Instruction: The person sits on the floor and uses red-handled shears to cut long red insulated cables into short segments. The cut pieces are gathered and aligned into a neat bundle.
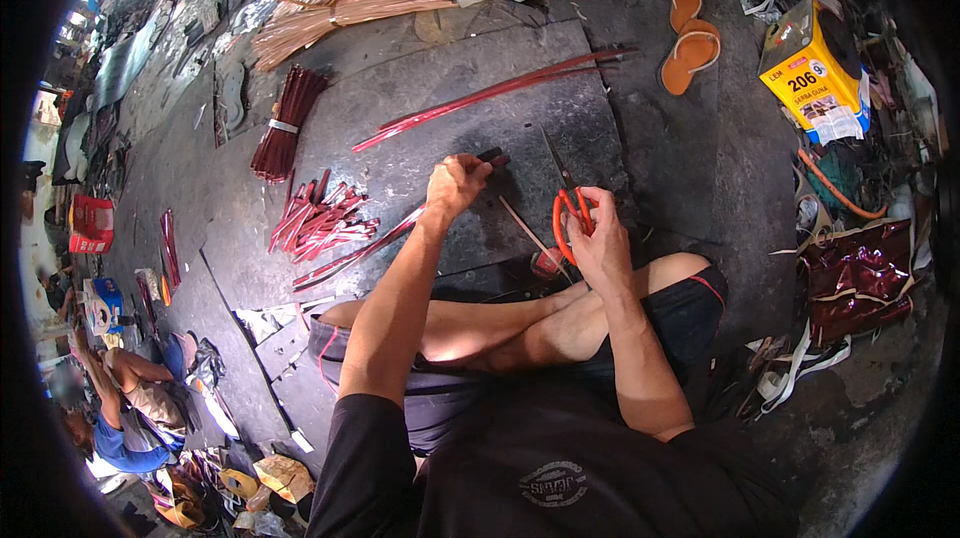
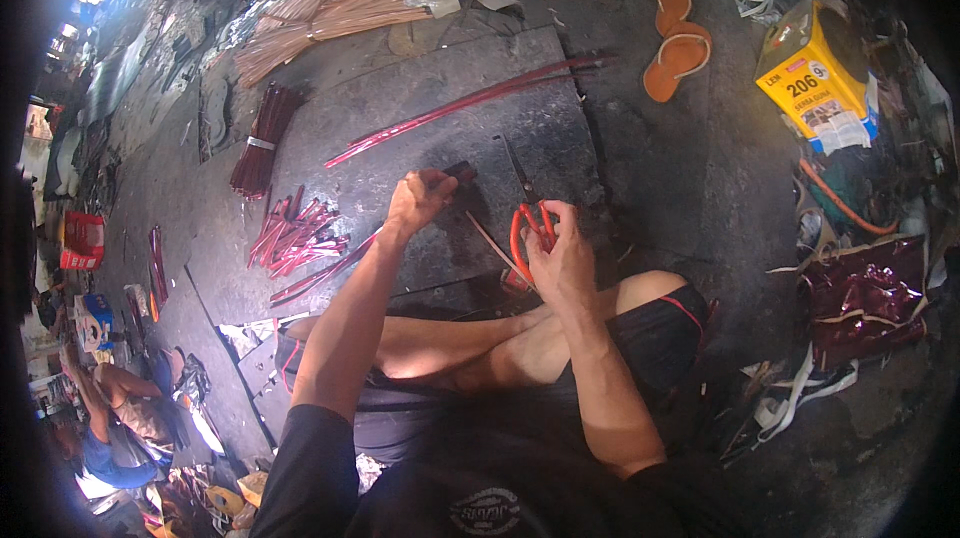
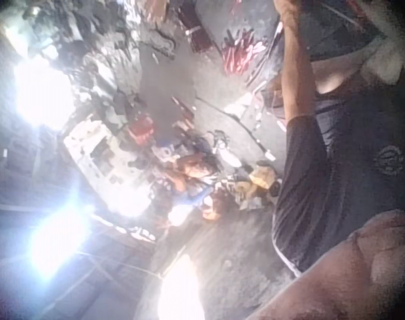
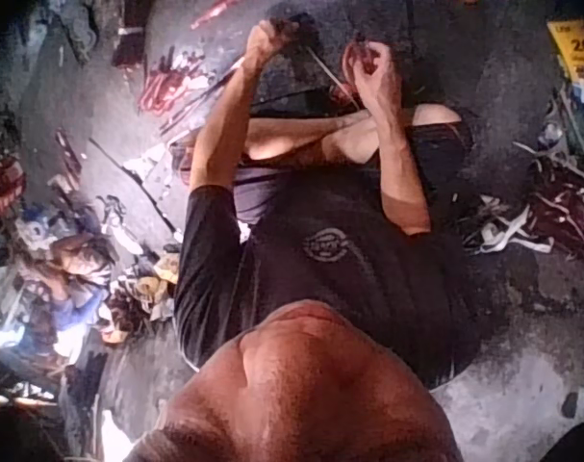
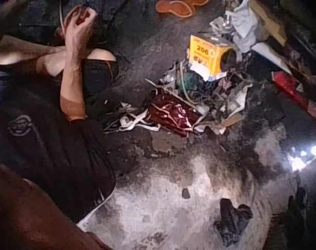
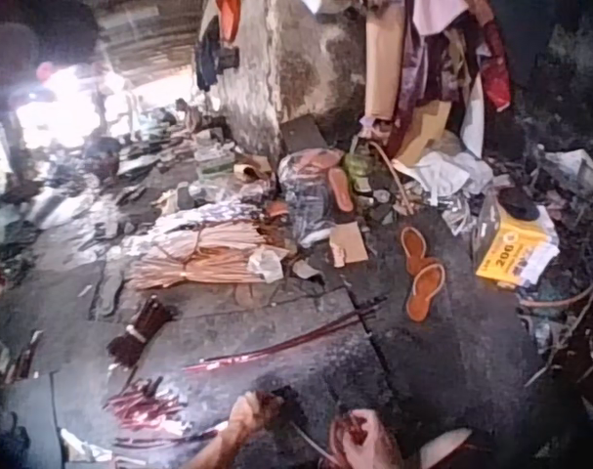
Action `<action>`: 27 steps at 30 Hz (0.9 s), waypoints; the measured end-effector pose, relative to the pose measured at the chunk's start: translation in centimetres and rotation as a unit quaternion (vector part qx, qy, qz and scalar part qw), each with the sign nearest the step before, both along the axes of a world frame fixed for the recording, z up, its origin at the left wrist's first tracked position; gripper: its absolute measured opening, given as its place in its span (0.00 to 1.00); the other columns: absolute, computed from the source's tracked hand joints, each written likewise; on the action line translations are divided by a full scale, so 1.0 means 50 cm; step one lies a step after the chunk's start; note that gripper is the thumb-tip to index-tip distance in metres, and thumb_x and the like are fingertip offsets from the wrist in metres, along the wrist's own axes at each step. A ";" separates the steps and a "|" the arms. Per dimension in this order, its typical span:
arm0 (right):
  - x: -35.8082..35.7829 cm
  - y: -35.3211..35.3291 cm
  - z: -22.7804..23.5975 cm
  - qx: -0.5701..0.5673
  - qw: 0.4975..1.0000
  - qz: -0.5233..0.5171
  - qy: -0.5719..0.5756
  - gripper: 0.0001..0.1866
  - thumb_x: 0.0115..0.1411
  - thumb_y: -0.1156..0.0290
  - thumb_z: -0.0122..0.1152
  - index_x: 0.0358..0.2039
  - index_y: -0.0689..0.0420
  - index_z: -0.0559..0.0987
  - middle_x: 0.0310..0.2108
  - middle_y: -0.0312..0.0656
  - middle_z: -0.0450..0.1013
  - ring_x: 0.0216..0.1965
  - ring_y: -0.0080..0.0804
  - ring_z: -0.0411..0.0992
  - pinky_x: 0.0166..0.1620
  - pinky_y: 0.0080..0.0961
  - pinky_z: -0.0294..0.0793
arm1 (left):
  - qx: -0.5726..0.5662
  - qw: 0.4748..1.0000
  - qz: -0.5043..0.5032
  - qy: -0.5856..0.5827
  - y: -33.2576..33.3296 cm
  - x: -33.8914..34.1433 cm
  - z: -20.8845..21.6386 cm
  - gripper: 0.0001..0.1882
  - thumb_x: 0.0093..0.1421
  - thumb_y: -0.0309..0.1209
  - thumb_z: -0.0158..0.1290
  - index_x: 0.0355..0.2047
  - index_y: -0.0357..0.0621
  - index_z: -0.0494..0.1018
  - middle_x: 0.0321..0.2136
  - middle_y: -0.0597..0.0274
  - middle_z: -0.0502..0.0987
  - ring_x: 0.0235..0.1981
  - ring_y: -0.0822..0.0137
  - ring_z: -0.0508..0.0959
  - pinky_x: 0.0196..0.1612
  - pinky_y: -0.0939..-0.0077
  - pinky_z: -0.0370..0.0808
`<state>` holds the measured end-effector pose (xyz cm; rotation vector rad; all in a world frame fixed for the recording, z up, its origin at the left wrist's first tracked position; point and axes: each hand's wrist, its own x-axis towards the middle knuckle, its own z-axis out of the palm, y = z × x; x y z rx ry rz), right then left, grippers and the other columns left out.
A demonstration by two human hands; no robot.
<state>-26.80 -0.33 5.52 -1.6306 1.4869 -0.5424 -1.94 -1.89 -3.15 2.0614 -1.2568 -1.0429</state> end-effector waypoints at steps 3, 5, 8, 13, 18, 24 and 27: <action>0.002 0.010 -0.012 -0.054 0.997 0.038 0.034 0.21 0.58 0.69 0.60 0.52 0.54 0.69 0.43 0.53 0.75 0.44 0.52 0.75 0.46 0.42 0.73 | 0.017 0.999 -0.002 -0.047 -0.007 -0.003 -0.008 0.17 0.59 0.45 0.55 0.37 0.45 0.80 0.28 0.56 0.83 0.35 0.57 0.83 0.42 0.65 0.77; 0.009 0.012 -0.012 -0.033 0.995 0.074 0.057 0.22 0.58 0.69 0.59 0.54 0.55 0.69 0.44 0.53 0.75 0.45 0.52 0.75 0.47 0.42 0.73 | 0.027 0.996 0.003 -0.089 -0.010 -0.012 -0.010 0.18 0.59 0.46 0.54 0.39 0.45 0.80 0.27 0.57 0.83 0.36 0.58 0.83 0.43 0.65 0.76; 0.013 0.017 -0.035 -0.102 0.986 0.121 0.060 0.24 0.59 0.69 0.57 0.56 0.59 0.69 0.46 0.54 0.75 0.45 0.51 0.75 0.49 0.41 0.72 | 0.029 0.993 0.004 -0.113 -0.013 -0.019 -0.009 0.18 0.59 0.46 0.54 0.37 0.46 0.81 0.29 0.55 0.83 0.37 0.54 0.82 0.45 0.63 0.76; 0.021 0.016 -0.055 -0.086 0.983 0.141 0.083 0.22 0.59 0.71 0.58 0.54 0.61 0.72 0.46 0.56 0.74 0.45 0.49 0.75 0.50 0.41 0.71 | 0.037 0.989 -0.002 -0.146 -0.013 -0.027 0.011 0.18 0.58 0.48 0.54 0.38 0.48 0.81 0.34 0.51 0.82 0.39 0.51 0.81 0.46 0.59 0.76; 0.033 0.024 -0.063 -0.071 0.985 0.131 0.083 0.22 0.58 0.72 0.59 0.54 0.61 0.72 0.47 0.56 0.74 0.48 0.52 0.73 0.51 0.41 0.71 | 0.017 0.980 -0.048 -0.194 0.015 -0.010 0.028 0.20 0.59 0.47 0.54 0.44 0.47 0.75 0.36 0.50 0.81 0.41 0.49 0.80 0.46 0.57 0.76; 0.029 0.018 -0.061 -0.057 0.986 0.125 0.093 0.22 0.58 0.71 0.58 0.55 0.58 0.72 0.50 0.52 0.74 0.50 0.52 0.72 0.53 0.39 0.71 | 0.064 0.982 -0.119 -0.135 0.112 0.143 0.031 0.25 0.58 0.52 0.54 0.42 0.41 0.74 0.36 0.45 0.80 0.42 0.48 0.79 0.45 0.58 0.74; 0.031 0.014 -0.057 -0.027 0.987 0.121 0.101 0.22 0.58 0.71 0.58 0.55 0.58 0.72 0.51 0.52 0.73 0.50 0.51 0.73 0.53 0.39 0.71 | 0.104 0.987 -0.104 -0.059 0.134 0.181 0.043 0.25 0.58 0.52 0.55 0.40 0.41 0.76 0.34 0.48 0.80 0.39 0.53 0.80 0.44 0.61 0.74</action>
